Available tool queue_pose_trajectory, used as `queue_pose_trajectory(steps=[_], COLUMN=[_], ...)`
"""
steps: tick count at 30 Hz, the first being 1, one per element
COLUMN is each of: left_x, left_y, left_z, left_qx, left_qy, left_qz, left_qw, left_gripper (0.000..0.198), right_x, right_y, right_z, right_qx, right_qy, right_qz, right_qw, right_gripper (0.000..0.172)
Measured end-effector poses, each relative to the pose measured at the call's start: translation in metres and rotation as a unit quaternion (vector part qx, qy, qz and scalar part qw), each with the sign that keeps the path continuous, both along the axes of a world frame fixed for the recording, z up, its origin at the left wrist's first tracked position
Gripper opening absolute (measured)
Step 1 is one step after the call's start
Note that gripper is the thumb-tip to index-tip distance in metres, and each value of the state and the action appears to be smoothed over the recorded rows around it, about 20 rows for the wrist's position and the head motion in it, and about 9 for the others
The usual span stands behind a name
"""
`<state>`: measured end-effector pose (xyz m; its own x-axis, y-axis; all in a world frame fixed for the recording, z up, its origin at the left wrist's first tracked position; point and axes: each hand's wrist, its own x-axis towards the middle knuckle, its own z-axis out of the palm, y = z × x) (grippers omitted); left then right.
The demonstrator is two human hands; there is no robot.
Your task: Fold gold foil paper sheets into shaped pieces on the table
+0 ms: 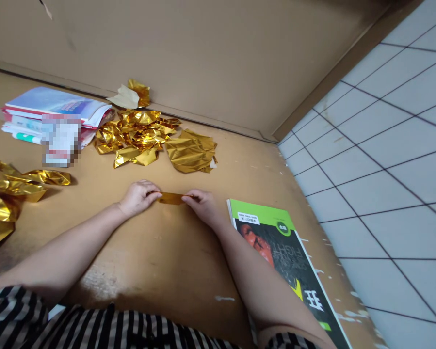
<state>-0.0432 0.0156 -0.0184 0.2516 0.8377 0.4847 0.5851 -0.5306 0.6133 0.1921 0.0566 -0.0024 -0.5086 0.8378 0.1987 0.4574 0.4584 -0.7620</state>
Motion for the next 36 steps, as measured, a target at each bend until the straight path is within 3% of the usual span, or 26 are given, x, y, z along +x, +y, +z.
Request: queue_pose_trajectory(steps=[6, 15, 36], left_x=[0.000, -0.005, -0.007], left_y=[0.002, 0.006, 0.008], left_z=[-0.005, -0.012, -0.014], left_qx=[-0.063, -0.035, -0.038], left_qy=[-0.072, -0.055, -0.100], left_qz=[0.023, 0.024, 0.034], left_qw=[0.995, 0.998, 0.994], left_gripper=[0.024, 0.019, 0.021], right_x=[0.000, 0.000, 0.002], right_y=[0.002, 0.002, 0.006], right_z=[0.001, 0.001, -0.008], right_qx=[-0.105, -0.181, -0.207], right_qy=[0.079, 0.144, 0.206], right_qz=[-0.047, -0.073, -0.090], right_qw=[0.990, 0.970, 0.952], right_gripper=[0.030, 0.033, 0.036])
